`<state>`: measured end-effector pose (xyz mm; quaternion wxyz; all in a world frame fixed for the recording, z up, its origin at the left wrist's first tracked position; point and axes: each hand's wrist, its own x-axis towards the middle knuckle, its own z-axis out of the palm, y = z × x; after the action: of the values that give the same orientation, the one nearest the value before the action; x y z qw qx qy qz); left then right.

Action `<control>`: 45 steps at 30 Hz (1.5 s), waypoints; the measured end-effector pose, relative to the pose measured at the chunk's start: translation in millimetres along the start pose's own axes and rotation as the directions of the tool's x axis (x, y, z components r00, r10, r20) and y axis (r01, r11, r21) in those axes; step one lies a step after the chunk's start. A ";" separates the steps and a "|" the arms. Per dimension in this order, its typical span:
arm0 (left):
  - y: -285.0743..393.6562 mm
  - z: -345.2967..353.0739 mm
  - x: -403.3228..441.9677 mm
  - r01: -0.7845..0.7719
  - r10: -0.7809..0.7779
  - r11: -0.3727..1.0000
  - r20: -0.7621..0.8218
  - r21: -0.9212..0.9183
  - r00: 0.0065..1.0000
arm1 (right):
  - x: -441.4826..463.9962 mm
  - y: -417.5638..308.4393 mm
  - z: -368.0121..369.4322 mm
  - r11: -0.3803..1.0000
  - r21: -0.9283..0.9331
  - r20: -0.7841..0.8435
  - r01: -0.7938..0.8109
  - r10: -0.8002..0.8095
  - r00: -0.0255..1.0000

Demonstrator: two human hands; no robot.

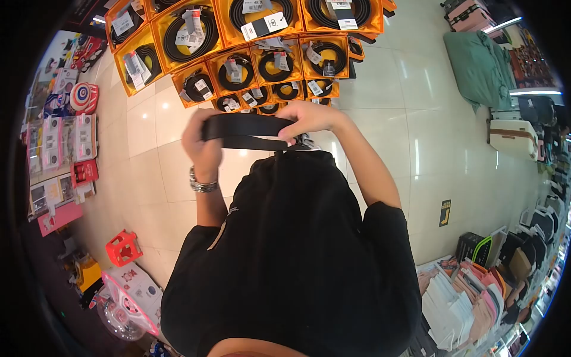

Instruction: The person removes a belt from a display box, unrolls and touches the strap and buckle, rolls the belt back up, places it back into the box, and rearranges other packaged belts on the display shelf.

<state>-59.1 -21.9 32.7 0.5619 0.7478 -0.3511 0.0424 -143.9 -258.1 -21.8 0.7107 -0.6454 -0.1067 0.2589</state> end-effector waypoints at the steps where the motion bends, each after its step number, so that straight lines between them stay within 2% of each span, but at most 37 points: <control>1: -5.3 -6.5 3.5 -0.014 0.011 0.999 -0.084 -0.036 0.996 | -5.9 9.1 -4.3 1.000 -0.001 -0.002 -0.001 0.001 1.000; 3: -5.3 -24.7 5.9 0.033 -0.039 0.998 -0.130 -0.049 0.991 | -15.6 21.4 -10.7 0.981 -0.192 -0.206 -0.018 -0.023 0.978; 4: -6.4 -28.7 7.0 0.014 -0.025 0.998 -0.170 -0.067 0.985 | -18.8 25.5 -12.5 0.924 -0.383 -0.237 -0.008 -0.090 0.967; 5: -10.6 -32.5 5.6 0.021 -0.043 0.995 -0.219 -0.101 0.975 | -24.6 29.4 -14.6 0.925 -0.381 -0.238 -0.009 -0.088 0.967; 7: -18.1 -40.7 2.3 0.044 -0.057 0.997 -0.186 -0.069 0.981 | -35.7 20.0 -9.1 0.930 -0.364 -0.333 -0.050 -0.079 0.940; 9: -23.3 -40.6 0.5 0.065 -0.077 0.996 -0.192 -0.069 0.978 | -41.3 16.8 -8.4 0.927 -0.367 -0.357 -0.076 -0.065 0.932; 11: -26.6 -39.8 1.4 0.084 -0.096 0.994 -0.203 -0.068 0.974 | -47.3 4.2 -8.8 0.930 -0.332 -0.398 -0.160 0.015 0.917; 12: -27.7 -39.0 3.5 0.139 -0.147 0.988 -0.167 -0.061 0.975 | -49.3 1.0 -7.8 0.929 -0.332 -0.400 -0.161 0.016 0.917; 13: -27.7 -38.1 4.6 0.193 -0.199 0.980 -0.133 -0.051 0.971 | -51.1 -1.5 -5.2 0.941 -0.330 -0.433 -0.067 -0.088 0.897; 14: -26.0 -36.6 4.2 0.169 -0.164 0.984 -0.084 0.054 0.983 | -52.8 -5.3 -1.7 0.943 -0.332 -0.465 0.028 -0.189 0.865; 15: -21.5 -33.1 4.5 0.138 -0.135 0.978 -0.031 0.158 0.990 | -53.8 -18.4 3.6 0.943 -0.331 -0.464 0.027 -0.188 0.866; 16: -19.5 -27.7 3.7 0.085 -0.089 0.987 0.021 0.140 0.996 | -53.5 -38.9 11.2 0.930 -0.368 -0.470 -0.005 -0.182 0.864; 17: -2.2 -16.9 4.6 0.028 -0.044 0.995 0.174 0.095 0.984 | -51.6 -53.6 19.5 0.915 -0.403 -0.475 -0.036 -0.175 0.863; 18: 5.2 -11.7 4.4 0.047 -0.067 0.996 0.262 0.080 0.963 | -48.0 -60.5 25.7 0.874 -0.486 -0.477 -0.012 -0.255 0.841; 19: 12.9 -7.5 4.6 0.056 -0.073 0.997 0.339 0.058 0.938 | -46.4 -70.1 29.2 0.874 -0.486 -0.478 -0.012 -0.254 0.841; 21: 22.2 -7.4 6.5 0.045 -0.023 0.998 0.462 -0.037 0.886 | -45.5 -85.6 32.9 0.841 -0.531 -0.427 -0.098 -0.166 0.889; 22: 20.8 -9.9 6.7 0.037 0.023 0.993 0.504 -0.108 0.863 | -44.5 -81.4 31.5 0.818 -0.574 -0.390 -0.037 -0.234 0.891; 23: 16.2 -12.0 6.9 0.035 0.025 0.993 0.504 -0.110 0.863 | -45.0 -86.1 31.8 0.817 -0.576 -0.391 -0.037 -0.235 0.890; 24: 8.9 -13.2 6.3 0.148 0.066 0.931 0.556 -0.332 0.829 | -45.6 -94.7 32.2 0.821 -0.570 -0.342 -0.029 -0.205 0.917; 25: 1.6 -13.5 3.3 0.268 0.121 0.809 0.594 -0.524 0.795 | -45.3 -100.6 32.8 0.826 -0.564 -0.291 -0.020 -0.176 0.941; 26: -6.6 -12.2 -3.9 0.328 0.112 0.753 0.602 -0.571 0.791 | -43.5 -102.3 32.8 0.826 -0.564 -0.290 -0.020 -0.176 0.941; 27: -13.2 -14.5 -7.5 0.327 0.112 0.754 0.602 -0.570 0.790 | -40.8 -103.5 31.8 0.806 -0.591 -0.259 0.038 -0.234 0.937; 29: -24.3 -20.2 -9.8 0.666 -0.041 0.592 0.809 -0.453 0.586 | -37.4 -109.3 32.3 0.781 -0.617 -0.231 0.096 -0.296 0.927; 30: -25.6 -13.5 -4.7 0.653 0.150 0.508 0.804 -0.562 0.576 | -36.1 -116.3 32.1 0.751 -0.655 -0.208 0.076 -0.277 0.938; 31: -21.9 -13.4 -4.8 0.652 0.153 0.510 0.805 -0.561 0.574 | -35.1 -124.1 32.1 0.719 -0.693 -0.186 0.058 -0.255 0.949; 32: -15.2 -15.9 -6.1 0.686 0.146 0.444 0.801 -0.577 0.580 | -35.1 -132.4 34.7 0.715 -0.699 -0.181 -0.005 -0.170 0.969; 34: -8.6 -18.0 -6.2 0.706 0.125 0.345 0.776 -0.618 0.618 | -31.7 -134.0 36.0 0.718 -0.696 -0.189 -0.020 -0.157 0.969; 36: -6.9 -20.6 -4.0 0.687 0.100 0.380 0.766 -0.619 0.635 | -30.3 -131.4 34.6 0.722 -0.691 -0.209 -0.040 -0.147 0.967; 38: -6.1 -22.3 -3.9 0.655 0.039 0.424 0.735 -0.626 0.677 | -30.3 -122.1 32.2 0.687 -0.711 -0.214 0.150 -0.414 0.885; 39: -7.9 -21.3 -6.1 0.659 0.048 0.425 0.743 -0.620 0.668 | -32.7 -123.9 32.3 0.688 -0.711 -0.227 0.143 -0.417 0.880; 41: -12.3 -17.6 -11.2 0.565 0.082 0.451 0.663 -0.691 0.744 | -38.1 -129.0 32.7 0.690 -0.722 -0.336 0.046 -0.407 0.849; 42: -12.6 -15.8 -12.5 0.529 0.094 0.450 0.627 -0.720 0.773 | -39.4 -123.3 30.3 0.666 -0.743 -0.358 0.061 -0.474 0.805; 43: -13.2 -14.5 -14.5 0.532 0.095 0.449 0.630 -0.718 0.771 | -39.3 -116.3 28.7 0.668 -0.742 -0.362 0.059 -0.473 0.803; 44: -13.8 -13.4 -16.0 0.515 0.086 0.439 0.605 -0.736 0.791 | -38.1 -108.8 26.8 0.607 -0.793 -0.453 0.050 -0.643 0.617; 45: -12.9 -12.5 -16.8 0.498 0.078 0.430 0.581 -0.753 0.810 | -36.9 -100.7 25.6 0.546 -0.838 -0.497 0.020 -0.777 0.387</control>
<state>-60.2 -1.5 19.2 0.7433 0.3644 -0.3605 -0.4299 -164.2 -258.0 86.5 0.3911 -0.8487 -0.0116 -0.3558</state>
